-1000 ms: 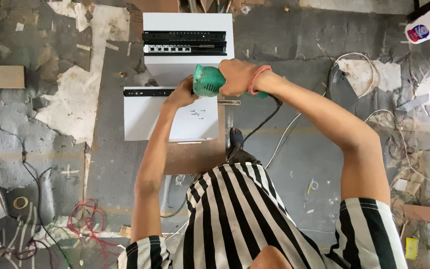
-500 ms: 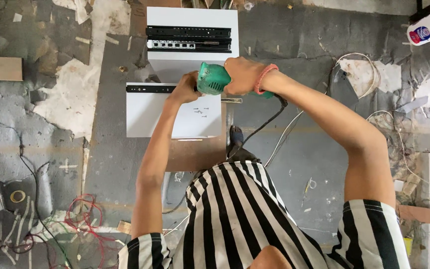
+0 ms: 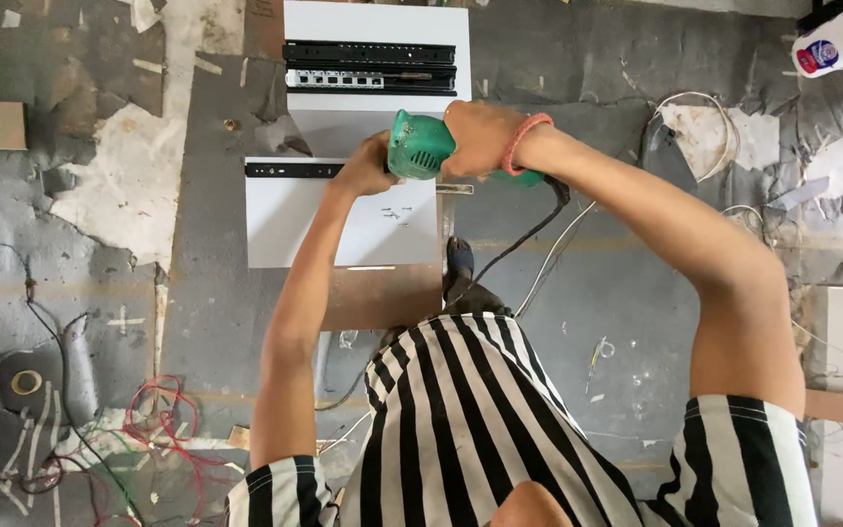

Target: The recorder is using a drill to make holes in a piece of wood as part of an assembly task.

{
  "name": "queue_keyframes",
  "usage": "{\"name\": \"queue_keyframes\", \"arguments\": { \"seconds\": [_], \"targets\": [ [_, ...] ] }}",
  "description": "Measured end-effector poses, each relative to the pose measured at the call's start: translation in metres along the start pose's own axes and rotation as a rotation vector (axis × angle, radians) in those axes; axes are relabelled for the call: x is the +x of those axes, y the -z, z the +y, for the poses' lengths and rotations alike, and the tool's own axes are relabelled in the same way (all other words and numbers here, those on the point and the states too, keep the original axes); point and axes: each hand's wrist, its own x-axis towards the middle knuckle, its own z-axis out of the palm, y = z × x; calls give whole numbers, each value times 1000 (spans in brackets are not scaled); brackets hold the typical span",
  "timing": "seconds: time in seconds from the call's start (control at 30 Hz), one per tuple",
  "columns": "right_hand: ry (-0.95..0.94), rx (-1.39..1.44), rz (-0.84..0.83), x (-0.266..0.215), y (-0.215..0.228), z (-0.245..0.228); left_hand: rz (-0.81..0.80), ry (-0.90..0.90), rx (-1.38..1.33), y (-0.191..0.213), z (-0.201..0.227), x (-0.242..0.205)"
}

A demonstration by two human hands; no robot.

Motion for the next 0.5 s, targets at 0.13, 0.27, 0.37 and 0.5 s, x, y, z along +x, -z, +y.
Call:
{"name": "queue_keyframes", "arguments": {
  "seconds": [0.13,0.27,0.37,0.5],
  "targets": [
    [5,-54,45,7,-4,1,-10,16,-114,-4,-7,1],
    [22,-118,114,13,-9,5,-1,-7,-111,0,-2,-3],
    [-7,-124,112,9,-6,1,14,-118,-94,1,-2,-1],
    [-17,-124,81,0,-3,-22,34,-124,-226,-14,-33,3]
  ]
}}
